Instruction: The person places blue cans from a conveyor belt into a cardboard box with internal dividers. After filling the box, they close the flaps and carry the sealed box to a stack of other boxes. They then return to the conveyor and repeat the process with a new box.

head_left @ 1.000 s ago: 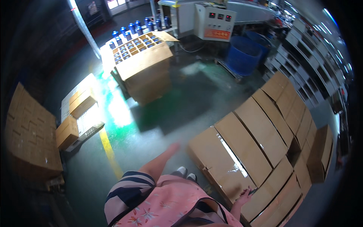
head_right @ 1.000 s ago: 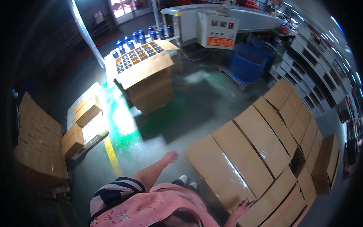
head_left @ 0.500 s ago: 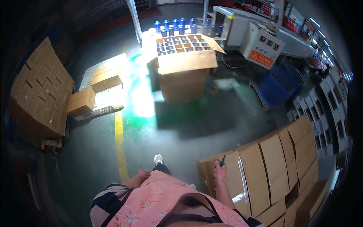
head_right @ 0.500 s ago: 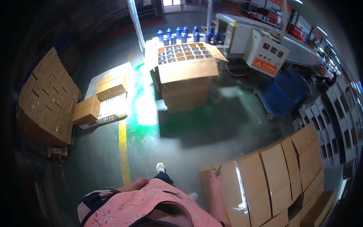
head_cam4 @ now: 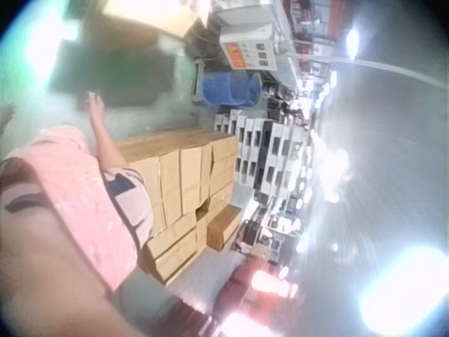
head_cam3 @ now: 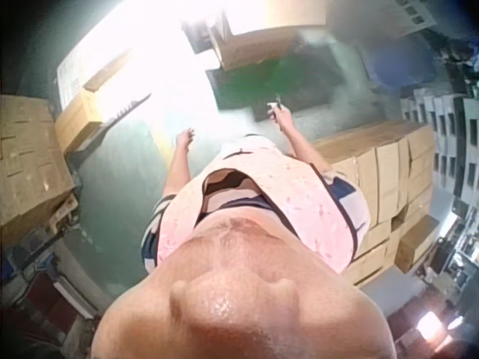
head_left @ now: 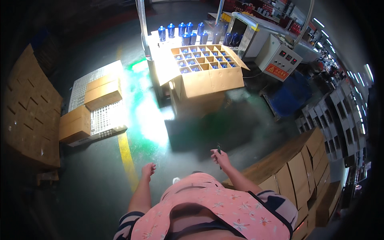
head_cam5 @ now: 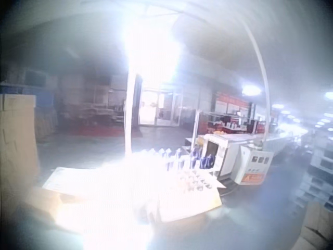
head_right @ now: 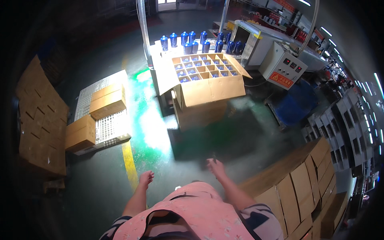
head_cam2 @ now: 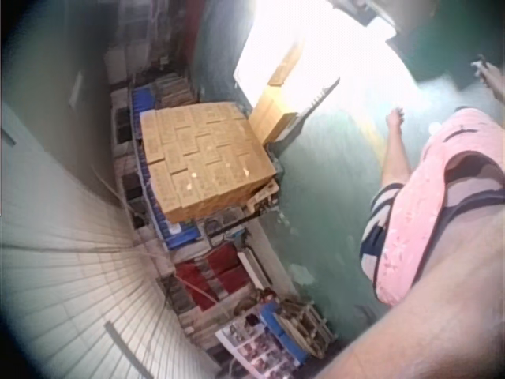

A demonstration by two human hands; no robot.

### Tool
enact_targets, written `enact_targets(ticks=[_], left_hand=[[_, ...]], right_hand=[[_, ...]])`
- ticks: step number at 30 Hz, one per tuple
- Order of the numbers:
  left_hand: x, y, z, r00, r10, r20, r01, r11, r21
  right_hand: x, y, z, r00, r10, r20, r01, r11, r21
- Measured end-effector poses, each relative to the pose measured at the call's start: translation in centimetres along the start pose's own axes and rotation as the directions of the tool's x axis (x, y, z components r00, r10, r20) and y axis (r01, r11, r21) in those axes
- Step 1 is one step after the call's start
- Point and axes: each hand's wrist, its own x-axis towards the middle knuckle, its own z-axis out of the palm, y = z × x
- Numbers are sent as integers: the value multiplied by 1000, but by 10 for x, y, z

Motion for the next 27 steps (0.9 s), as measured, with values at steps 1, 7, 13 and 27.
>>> enact_targets(ticks=[1,7,13,27], left_hand=[[11,15,-14,999,8,-31,-9,999,-34],[88,23,-91,992,-86,-95,73,988,-134],[143,77,-102,870,-426,-248,395,903,-167],[461,529,2,989,-93,-111,76,985,-156]], right_hand=[[20,-20,18,1000,11,12,-11,1000,22],[192,-130,111,999,-37,-27,36,999,-40],[412,-250,202,987,-126,-97,139,981,137],[648,-388,289,946,246,-209,-194,951,241]])
